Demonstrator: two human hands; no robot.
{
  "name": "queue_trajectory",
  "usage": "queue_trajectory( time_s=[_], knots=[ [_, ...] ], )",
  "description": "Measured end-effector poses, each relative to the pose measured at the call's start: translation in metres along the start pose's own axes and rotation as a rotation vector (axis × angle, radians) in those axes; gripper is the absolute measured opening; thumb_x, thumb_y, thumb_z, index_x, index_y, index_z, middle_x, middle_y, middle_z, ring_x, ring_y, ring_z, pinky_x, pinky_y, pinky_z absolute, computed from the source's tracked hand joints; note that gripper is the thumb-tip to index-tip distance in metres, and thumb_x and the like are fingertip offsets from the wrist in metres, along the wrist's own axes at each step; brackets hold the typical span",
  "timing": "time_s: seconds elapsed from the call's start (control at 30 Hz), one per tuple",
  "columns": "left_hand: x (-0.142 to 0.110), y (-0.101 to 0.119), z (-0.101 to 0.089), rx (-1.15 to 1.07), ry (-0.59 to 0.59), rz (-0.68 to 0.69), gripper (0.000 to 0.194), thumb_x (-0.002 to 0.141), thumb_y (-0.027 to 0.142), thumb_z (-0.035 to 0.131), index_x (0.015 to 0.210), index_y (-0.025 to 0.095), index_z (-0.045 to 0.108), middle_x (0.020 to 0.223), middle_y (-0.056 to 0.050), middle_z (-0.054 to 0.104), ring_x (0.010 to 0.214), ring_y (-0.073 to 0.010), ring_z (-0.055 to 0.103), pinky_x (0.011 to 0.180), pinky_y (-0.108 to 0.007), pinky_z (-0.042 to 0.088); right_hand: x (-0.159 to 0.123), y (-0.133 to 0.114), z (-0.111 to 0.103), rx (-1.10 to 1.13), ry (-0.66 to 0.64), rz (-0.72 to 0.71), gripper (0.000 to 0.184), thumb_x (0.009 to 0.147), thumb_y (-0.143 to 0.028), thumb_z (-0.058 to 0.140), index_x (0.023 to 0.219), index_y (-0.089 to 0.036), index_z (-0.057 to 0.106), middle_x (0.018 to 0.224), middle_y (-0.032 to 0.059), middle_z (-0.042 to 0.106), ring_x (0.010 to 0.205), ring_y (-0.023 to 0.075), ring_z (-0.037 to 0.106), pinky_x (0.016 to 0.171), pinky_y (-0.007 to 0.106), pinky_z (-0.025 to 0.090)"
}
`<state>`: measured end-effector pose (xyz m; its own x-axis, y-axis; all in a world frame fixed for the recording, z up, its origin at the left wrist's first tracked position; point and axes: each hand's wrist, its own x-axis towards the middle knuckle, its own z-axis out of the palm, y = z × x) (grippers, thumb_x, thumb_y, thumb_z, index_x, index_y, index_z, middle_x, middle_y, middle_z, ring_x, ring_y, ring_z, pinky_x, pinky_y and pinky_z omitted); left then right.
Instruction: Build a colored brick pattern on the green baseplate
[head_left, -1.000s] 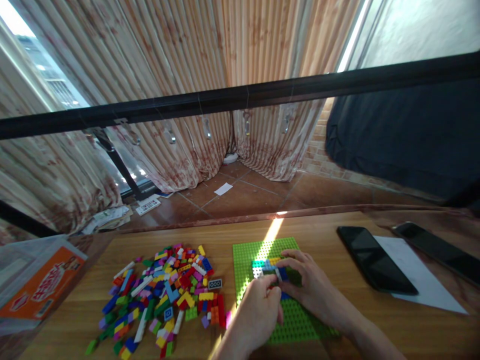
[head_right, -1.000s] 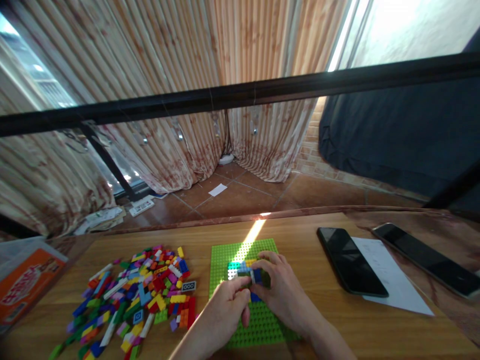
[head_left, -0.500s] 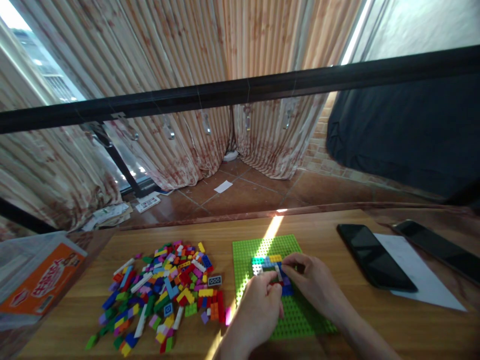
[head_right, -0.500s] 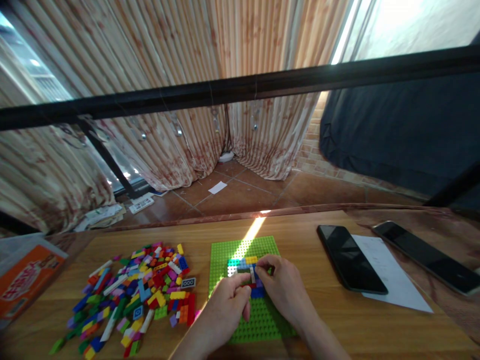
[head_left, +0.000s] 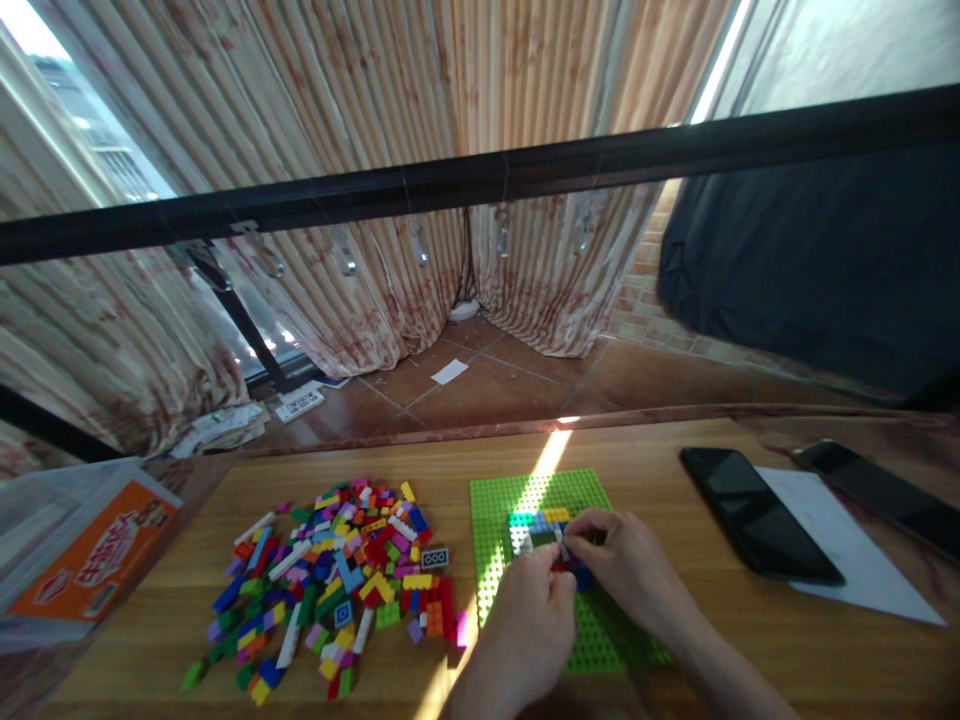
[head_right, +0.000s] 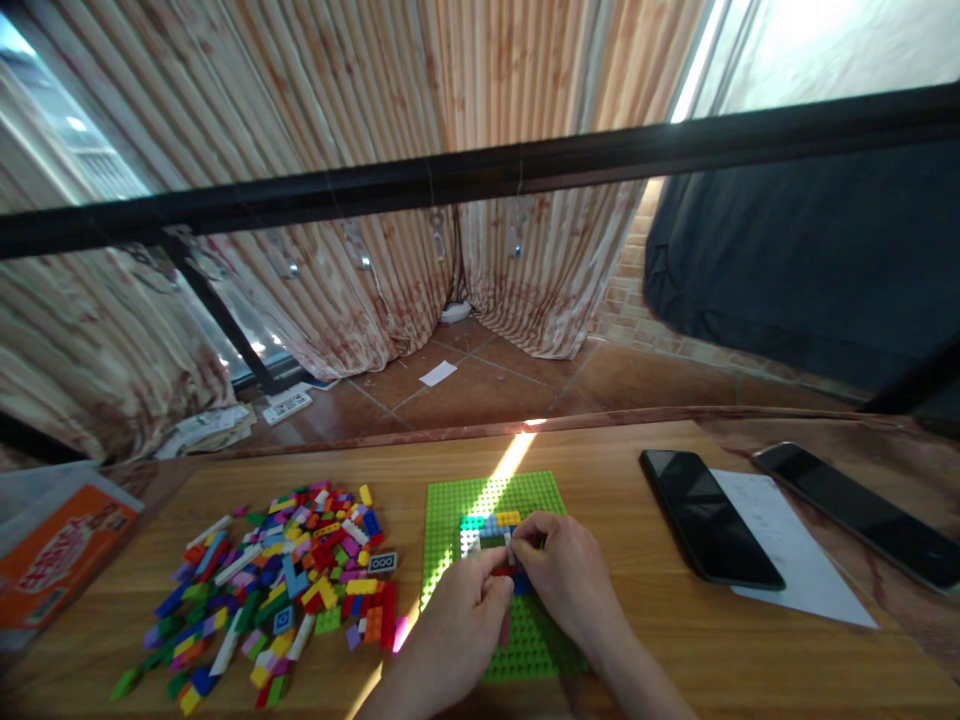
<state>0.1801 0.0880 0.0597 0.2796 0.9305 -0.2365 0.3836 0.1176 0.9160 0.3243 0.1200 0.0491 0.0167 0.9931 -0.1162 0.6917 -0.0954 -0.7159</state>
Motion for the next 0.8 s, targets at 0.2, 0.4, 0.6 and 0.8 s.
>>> queue_trajectory(
  time_s=[0.2, 0.4, 0.6, 0.8],
  knots=[
    [-0.003, -0.004, 0.005, -0.021, 0.043, 0.026, 0.031, 0.082, 0.025, 0.047, 0.104, 0.018, 0.065, 0.07, -0.006, 0.066, 0.074, -0.023, 0.059, 0.068, -0.03, 0.041, 0.002, 0.005, 0.002, 0.02, -0.011, -0.001, 0.018, 0.073, -0.028, 0.055, 0.065, -0.022, 0.07, 0.067, 0.001, 0.072, 0.065, 0.0189, 0.065, 0.058, 0.026, 0.042],
    [-0.002, -0.003, 0.006, 0.033, 0.058, 0.021, 0.032, 0.082, 0.024, 0.045, 0.107, 0.018, 0.065, 0.075, -0.008, 0.068, 0.082, -0.025, 0.06, 0.07, -0.031, 0.042, 0.001, 0.006, 0.001, 0.062, -0.041, 0.023, 0.018, 0.073, -0.027, 0.054, 0.067, -0.021, 0.071, 0.069, 0.0013, 0.072, 0.068, 0.0188, 0.065, 0.061, 0.026, 0.043],
    [-0.002, -0.009, 0.01, 0.041, 0.068, 0.023, 0.037, 0.083, 0.025, 0.045, 0.115, 0.017, 0.062, 0.091, -0.011, 0.069, 0.089, -0.0258, 0.06, 0.075, -0.032, 0.042, 0.002, 0.006, 0.002, 0.042, -0.02, 0.021, 0.018, 0.072, -0.026, 0.055, 0.066, -0.021, 0.071, 0.068, 0.0018, 0.072, 0.067, 0.0193, 0.065, 0.061, 0.027, 0.043],
    [-0.003, -0.012, 0.015, 0.139, 0.049, 0.05, 0.04, 0.083, 0.021, 0.043, 0.12, 0.017, 0.057, 0.106, -0.014, 0.067, 0.096, -0.0264, 0.061, 0.081, -0.034, 0.042, 0.003, 0.008, 0.004, 0.032, 0.004, 0.02, 0.016, 0.071, -0.025, 0.056, 0.065, -0.021, 0.071, 0.067, 0.0023, 0.073, 0.066, 0.0199, 0.066, 0.059, 0.026, 0.044]
  ],
)
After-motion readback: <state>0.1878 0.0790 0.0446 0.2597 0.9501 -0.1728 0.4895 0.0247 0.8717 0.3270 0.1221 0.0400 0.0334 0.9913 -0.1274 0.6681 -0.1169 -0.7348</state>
